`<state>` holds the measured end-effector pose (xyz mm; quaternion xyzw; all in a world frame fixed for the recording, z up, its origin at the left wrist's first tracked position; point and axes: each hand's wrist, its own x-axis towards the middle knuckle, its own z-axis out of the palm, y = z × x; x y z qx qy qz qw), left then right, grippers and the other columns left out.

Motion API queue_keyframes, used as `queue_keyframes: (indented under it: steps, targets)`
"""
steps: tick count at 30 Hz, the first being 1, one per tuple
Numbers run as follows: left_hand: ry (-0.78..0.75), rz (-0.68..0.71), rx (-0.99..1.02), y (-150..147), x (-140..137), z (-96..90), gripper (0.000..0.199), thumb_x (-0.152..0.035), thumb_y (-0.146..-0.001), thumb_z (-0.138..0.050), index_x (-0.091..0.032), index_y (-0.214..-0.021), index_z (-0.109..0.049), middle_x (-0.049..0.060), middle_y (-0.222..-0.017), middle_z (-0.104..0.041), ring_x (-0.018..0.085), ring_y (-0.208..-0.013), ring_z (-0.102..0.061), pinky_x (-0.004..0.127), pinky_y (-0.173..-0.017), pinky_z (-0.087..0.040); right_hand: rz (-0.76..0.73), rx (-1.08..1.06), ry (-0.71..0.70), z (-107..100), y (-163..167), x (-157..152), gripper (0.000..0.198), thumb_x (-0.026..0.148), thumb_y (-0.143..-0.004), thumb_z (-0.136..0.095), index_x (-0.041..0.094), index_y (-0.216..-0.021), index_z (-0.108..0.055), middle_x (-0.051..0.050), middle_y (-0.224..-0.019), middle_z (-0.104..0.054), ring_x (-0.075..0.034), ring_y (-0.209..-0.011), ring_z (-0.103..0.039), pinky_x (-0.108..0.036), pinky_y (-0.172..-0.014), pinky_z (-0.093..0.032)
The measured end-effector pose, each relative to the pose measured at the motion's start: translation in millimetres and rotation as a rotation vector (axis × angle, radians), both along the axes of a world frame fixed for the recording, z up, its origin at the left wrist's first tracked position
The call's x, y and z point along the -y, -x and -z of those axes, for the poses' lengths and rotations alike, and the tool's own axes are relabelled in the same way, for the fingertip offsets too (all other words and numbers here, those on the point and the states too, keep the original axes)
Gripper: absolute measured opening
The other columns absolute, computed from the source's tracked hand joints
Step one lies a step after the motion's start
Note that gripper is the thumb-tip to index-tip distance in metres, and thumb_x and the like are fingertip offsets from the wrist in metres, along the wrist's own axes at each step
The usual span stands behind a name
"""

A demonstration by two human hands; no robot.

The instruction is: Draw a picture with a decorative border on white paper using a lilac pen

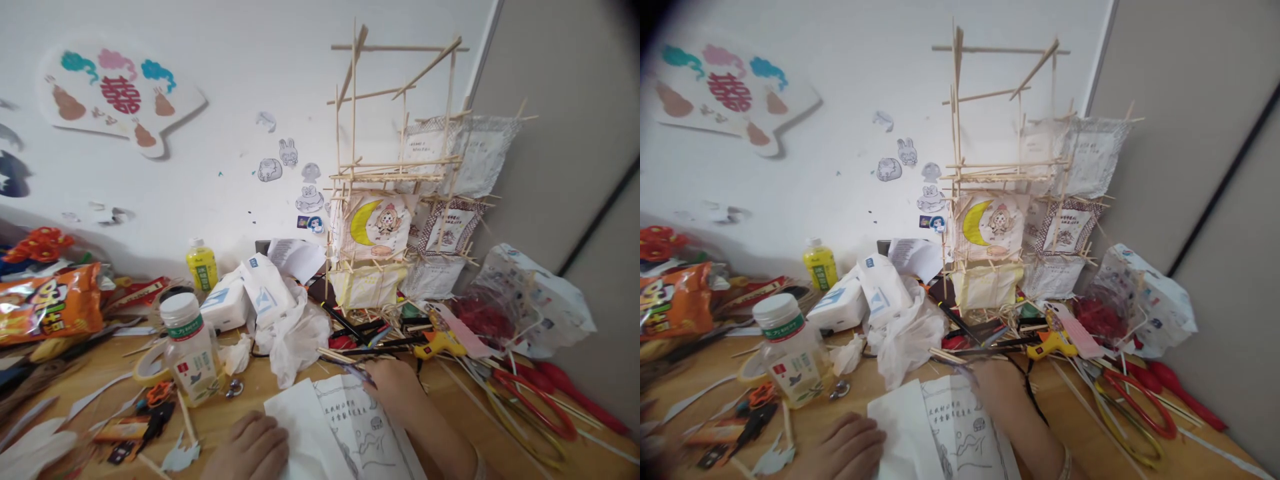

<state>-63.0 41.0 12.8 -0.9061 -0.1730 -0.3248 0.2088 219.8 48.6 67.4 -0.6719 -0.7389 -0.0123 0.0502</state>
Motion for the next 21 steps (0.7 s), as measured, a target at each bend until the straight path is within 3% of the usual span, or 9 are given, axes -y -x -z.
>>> queue_keyframes:
  steps: [2,7,12,15,18,20,21]
  targets:
    - [-0.029,-0.069,-0.026,10,-1,-5.3,0.030,-0.013,-0.098,-0.034,-0.019,-0.106,-0.061,0.004,-0.097,-0.072,0.019,-0.091,-0.066,0.032,-0.088,-0.046,-0.002,0.056,0.016,6,6,-2,0.022,0.012,-0.083,-0.058,0.017,-0.099,-0.071,-0.013,-0.091,-0.075,-0.026,-0.085,-0.071,-0.029,-0.069,-0.050]
    - [0.018,-0.325,0.173,33,2,-22.6,0.019,-0.029,-0.097,-0.043,-0.022,-0.099,-0.060,0.004,-0.090,-0.071,0.021,-0.080,-0.067,0.033,-0.076,-0.052,0.011,0.128,0.064,5,9,3,0.020,0.008,-0.080,-0.056,0.012,-0.095,-0.069,-0.016,-0.089,-0.074,-0.028,-0.082,-0.071,-0.029,-0.065,-0.049]
    - [-0.066,-0.404,0.290,32,1,-27.9,0.017,-0.024,-0.096,-0.043,-0.018,-0.095,-0.059,0.006,-0.082,-0.069,0.020,-0.071,-0.067,0.030,-0.067,-0.052,0.028,0.093,-0.010,2,-5,3,0.020,0.006,-0.078,-0.053,0.015,-0.092,-0.065,-0.011,-0.084,-0.074,-0.025,-0.078,-0.070,-0.026,-0.059,-0.041]
    - [-0.125,-0.346,0.183,23,-2,-41.3,0.018,-0.019,-0.098,-0.039,-0.017,-0.095,-0.057,0.005,-0.078,-0.069,0.019,-0.070,-0.067,0.029,-0.065,-0.051,0.031,0.016,-0.169,2,-16,4,0.013,0.011,-0.079,-0.052,0.018,-0.086,-0.062,-0.007,-0.074,-0.071,-0.022,-0.070,-0.067,-0.025,-0.056,-0.036]
    - [-0.234,-0.279,0.010,9,-9,-68.4,0.020,-0.015,-0.099,-0.037,-0.016,-0.107,-0.055,0.007,-0.087,-0.069,0.022,-0.081,-0.066,0.034,-0.073,-0.050,0.013,-0.103,-0.337,-1,-23,8,0.016,0.014,-0.086,-0.047,0.019,-0.076,-0.059,-0.004,-0.068,-0.068,-0.018,-0.067,-0.064,-0.024,-0.057,-0.036]
    - [-0.272,-0.314,-0.052,-6,-19,-87.6,0.023,-0.009,-0.096,-0.038,-0.015,-0.113,-0.053,0.010,-0.096,-0.069,0.025,-0.087,-0.064,0.039,-0.076,-0.049,-0.050,-0.202,-0.394,-6,-24,13,0.024,0.016,-0.092,-0.041,0.019,-0.075,-0.058,-0.004,-0.070,-0.066,-0.017,-0.068,-0.063,-0.023,-0.060,-0.038]
    - [-0.210,-0.371,-0.128,-16,-25,-95.0,0.025,-0.009,-0.096,-0.037,-0.015,-0.113,-0.054,0.010,-0.097,-0.068,0.024,-0.085,-0.064,0.038,-0.073,-0.049,-0.093,-0.241,-0.390,-9,-23,15,0.026,0.017,-0.094,-0.039,0.019,-0.076,-0.058,-0.004,-0.072,-0.066,-0.017,-0.070,-0.062,-0.023,-0.061,-0.039]
